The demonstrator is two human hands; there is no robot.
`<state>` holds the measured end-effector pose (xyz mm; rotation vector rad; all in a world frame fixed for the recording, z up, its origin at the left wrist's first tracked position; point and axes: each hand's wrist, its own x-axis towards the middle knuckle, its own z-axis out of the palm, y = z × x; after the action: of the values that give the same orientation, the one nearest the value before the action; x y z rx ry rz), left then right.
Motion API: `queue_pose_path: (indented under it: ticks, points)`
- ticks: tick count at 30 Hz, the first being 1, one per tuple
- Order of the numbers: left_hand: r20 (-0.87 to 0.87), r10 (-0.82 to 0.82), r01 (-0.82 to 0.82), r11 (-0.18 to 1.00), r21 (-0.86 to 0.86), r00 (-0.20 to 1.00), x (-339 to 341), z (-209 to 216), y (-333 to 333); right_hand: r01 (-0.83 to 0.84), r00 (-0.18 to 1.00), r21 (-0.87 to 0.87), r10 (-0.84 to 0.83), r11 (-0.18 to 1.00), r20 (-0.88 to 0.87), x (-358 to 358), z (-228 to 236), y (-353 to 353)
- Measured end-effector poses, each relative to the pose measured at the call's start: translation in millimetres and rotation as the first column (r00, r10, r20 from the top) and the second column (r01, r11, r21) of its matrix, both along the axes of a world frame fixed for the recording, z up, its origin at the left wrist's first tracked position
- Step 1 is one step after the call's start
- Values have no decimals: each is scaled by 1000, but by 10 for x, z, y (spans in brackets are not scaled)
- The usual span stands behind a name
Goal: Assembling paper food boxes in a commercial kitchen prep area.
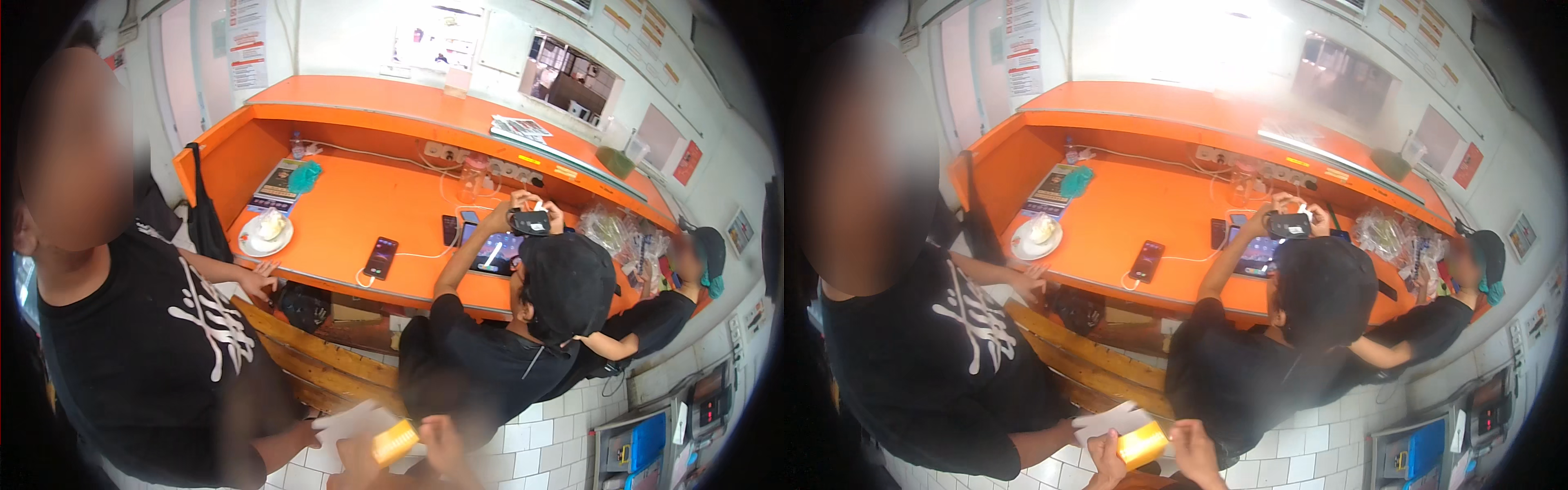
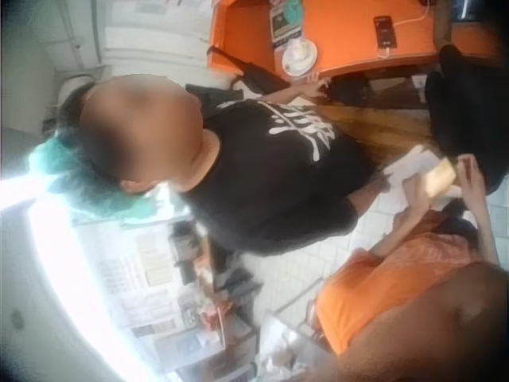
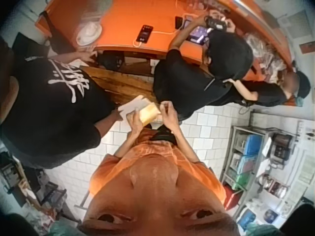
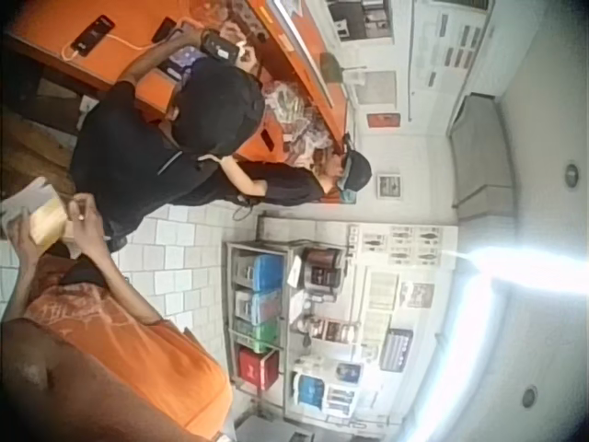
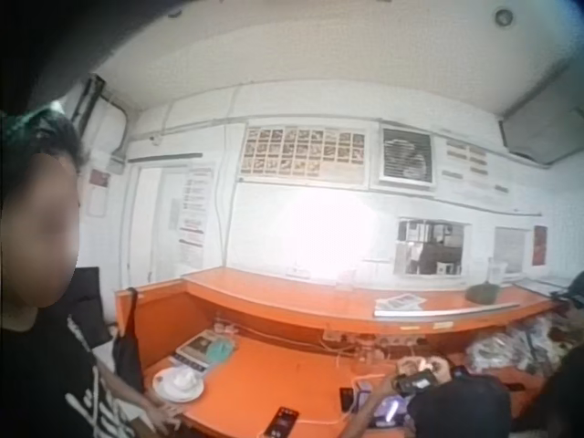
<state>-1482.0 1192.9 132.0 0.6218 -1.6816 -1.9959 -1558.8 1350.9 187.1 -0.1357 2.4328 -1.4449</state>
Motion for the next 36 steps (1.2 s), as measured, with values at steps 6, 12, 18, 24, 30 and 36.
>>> queue_pose_path:
  ticks: [6,12,18,24,30,36]
  points:
    - [-41,-446,447,895,7,894,166,514,-150,-71,946,28,59,997,317,-109,-139,236]
    - [-26,-736,724,672,-157,677,185,1167,-189,12,904,-407,164,913,395,-109,97,-73]
    - [-147,-66,-115,352,-929,987,-275,1259,-343,-321,947,-103,318,941,-45,-46,724,-261]
    - [-55,-265,135,644,-753,963,-272,1066,-486,-322,945,-26,320,946,-61,-7,1133,-302]
    - [-186,-448,126,580,-805,875,-376,1095,-504,-221,957,-19,213,975,-200,-13,1193,-266]
    - [14,-263,201,704,-681,965,-432,1022,-379,-232,957,-45,220,972,-190,-7,1022,-241]
